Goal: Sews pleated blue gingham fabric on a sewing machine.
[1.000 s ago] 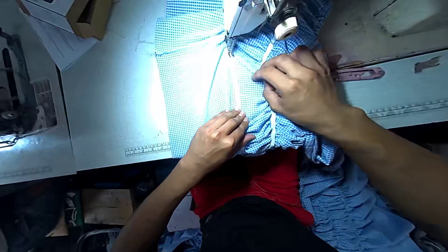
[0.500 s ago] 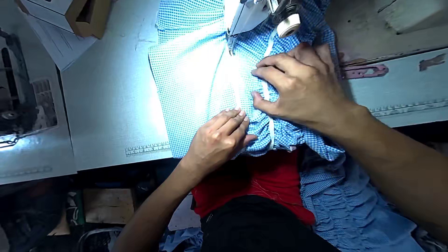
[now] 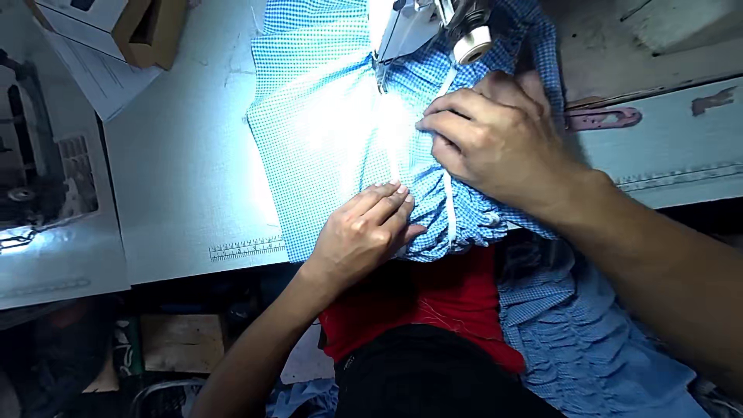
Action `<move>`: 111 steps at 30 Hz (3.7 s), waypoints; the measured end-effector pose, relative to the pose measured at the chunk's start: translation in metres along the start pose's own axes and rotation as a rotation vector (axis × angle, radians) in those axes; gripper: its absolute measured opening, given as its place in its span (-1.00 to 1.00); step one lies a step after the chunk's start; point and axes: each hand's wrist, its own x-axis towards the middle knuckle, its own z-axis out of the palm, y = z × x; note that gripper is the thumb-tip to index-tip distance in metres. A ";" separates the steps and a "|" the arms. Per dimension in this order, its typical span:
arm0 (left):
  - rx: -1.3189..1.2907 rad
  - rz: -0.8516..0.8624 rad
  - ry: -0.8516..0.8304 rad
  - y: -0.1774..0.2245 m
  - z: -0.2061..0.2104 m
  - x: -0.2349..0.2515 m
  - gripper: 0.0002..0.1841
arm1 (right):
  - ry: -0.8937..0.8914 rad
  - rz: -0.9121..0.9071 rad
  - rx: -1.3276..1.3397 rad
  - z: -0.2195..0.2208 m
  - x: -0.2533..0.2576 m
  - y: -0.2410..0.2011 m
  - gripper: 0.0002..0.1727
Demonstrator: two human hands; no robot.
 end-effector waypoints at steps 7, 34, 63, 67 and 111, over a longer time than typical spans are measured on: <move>0.001 0.005 0.003 0.001 0.000 0.000 -0.64 | 0.029 -0.018 0.020 0.000 -0.002 -0.004 -0.68; -0.030 0.005 -0.013 0.000 -0.003 -0.001 -0.65 | 0.020 -0.040 0.005 0.000 0.003 -0.005 -0.71; 0.035 -0.082 -0.151 -0.035 -0.011 0.005 -0.40 | 0.006 0.155 -0.055 0.016 -0.001 -0.017 -0.50; -0.033 -0.047 -0.002 -0.004 -0.004 -0.007 -0.72 | -0.021 0.145 -0.040 0.015 0.002 -0.006 -0.49; -0.035 -0.093 0.147 0.027 0.013 -0.021 -0.78 | 0.018 0.061 -0.035 0.000 -0.010 -0.018 -0.59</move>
